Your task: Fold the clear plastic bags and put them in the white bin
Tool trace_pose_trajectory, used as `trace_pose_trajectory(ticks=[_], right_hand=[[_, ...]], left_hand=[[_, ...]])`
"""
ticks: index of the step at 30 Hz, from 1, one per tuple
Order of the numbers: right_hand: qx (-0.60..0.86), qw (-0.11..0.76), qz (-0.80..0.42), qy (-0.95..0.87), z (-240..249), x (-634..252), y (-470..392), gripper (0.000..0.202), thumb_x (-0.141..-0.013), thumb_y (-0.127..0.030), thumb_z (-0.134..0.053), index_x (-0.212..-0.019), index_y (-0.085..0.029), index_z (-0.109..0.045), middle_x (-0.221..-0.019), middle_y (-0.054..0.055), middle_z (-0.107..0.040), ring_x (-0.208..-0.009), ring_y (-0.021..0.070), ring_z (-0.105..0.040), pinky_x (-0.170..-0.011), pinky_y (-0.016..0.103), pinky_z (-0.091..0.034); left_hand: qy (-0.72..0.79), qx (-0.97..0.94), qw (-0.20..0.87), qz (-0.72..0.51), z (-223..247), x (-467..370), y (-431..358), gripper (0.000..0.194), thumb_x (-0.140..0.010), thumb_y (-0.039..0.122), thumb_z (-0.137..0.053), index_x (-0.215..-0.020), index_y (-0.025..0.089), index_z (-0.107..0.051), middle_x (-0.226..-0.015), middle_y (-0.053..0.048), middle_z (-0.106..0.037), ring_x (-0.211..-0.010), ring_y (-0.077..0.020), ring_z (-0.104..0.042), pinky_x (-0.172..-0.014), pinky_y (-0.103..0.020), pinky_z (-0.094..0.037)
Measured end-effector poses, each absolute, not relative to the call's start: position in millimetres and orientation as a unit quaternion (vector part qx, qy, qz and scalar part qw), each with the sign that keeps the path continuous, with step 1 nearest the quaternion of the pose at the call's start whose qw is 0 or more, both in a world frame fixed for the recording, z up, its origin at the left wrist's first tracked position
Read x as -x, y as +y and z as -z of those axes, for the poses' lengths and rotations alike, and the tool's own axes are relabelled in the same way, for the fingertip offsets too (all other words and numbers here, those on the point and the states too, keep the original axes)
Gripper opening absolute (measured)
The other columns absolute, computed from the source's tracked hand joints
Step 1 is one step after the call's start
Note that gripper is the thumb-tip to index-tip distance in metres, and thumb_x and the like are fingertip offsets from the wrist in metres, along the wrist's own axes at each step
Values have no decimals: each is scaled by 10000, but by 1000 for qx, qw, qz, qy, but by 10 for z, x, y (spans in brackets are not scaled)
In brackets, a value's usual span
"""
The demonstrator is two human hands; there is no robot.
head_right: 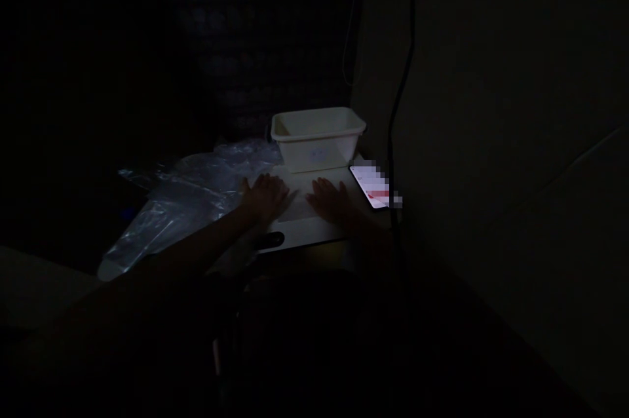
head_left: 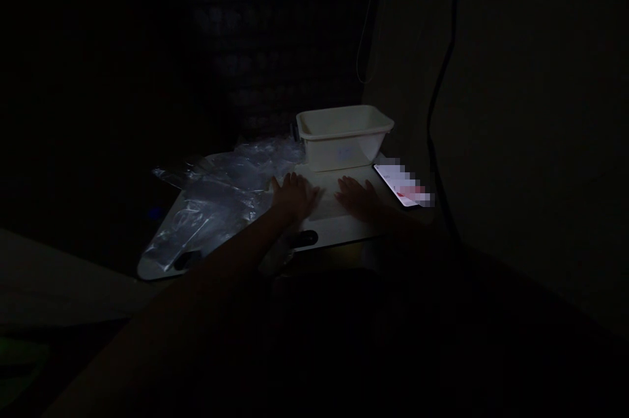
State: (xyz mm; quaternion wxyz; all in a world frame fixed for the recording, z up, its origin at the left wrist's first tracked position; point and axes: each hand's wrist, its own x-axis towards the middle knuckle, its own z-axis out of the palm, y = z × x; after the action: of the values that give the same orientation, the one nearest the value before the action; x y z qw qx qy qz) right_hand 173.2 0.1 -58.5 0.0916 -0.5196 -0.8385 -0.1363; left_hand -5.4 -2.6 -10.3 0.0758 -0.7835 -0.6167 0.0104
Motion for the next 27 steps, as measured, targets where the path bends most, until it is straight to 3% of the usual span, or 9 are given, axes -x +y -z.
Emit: trace_pose_trajectory(ticks=[6, 14, 18, 27], right_hand=[[517, 73, 122, -844, 573, -1781, 60, 379, -808, -171, -266, -1135, -261, -434, -1285, 54, -347, -1155, 228, -319, -871, 496, -286], [531, 162, 150, -818, 636, -1902, 266, 389, -792, -139, -267, -1153, -150, -410, -1285, 104, -336, -1170, 194, -297, -856, 402, -363], [526, 187, 157, -815, 660, -1977, 295, 396, -803, -156, -239, -1163, -114, -399, -1264, 119, -363, -1168, 184, -300, -889, 383, -349], [523, 178, 159, -818, 607, -1985, 209, 377, -805, -143, -243, -1130, -120, -433, -1255, 120, -377, -1127, 205, -361, -849, 393, -382]], left_hand=[[-594, 794, 119, 45, -72, 193, 16, 357, -793, 291, -266, -973, 137, -534, -1019, -112, -556, -990, -226, -448, -875, -456, -236], [-450, 892, 46, 12, -122, -94, -179, 300, -743, 297, -367, -885, 169, -598, -909, -56, -612, -831, -162, -545, -724, -267, -375], [-407, 912, 40, -19, -86, -321, -306, 276, -728, 287, -393, -812, 148, -616, -826, -85, -622, -766, -195, -571, -631, -278, -404], [-366, 925, 90, -51, -39, -491, -421, 248, -757, 129, -358, -833, 114, -594, -754, -120, -621, -744, -226, -585, -613, -319, -421]])
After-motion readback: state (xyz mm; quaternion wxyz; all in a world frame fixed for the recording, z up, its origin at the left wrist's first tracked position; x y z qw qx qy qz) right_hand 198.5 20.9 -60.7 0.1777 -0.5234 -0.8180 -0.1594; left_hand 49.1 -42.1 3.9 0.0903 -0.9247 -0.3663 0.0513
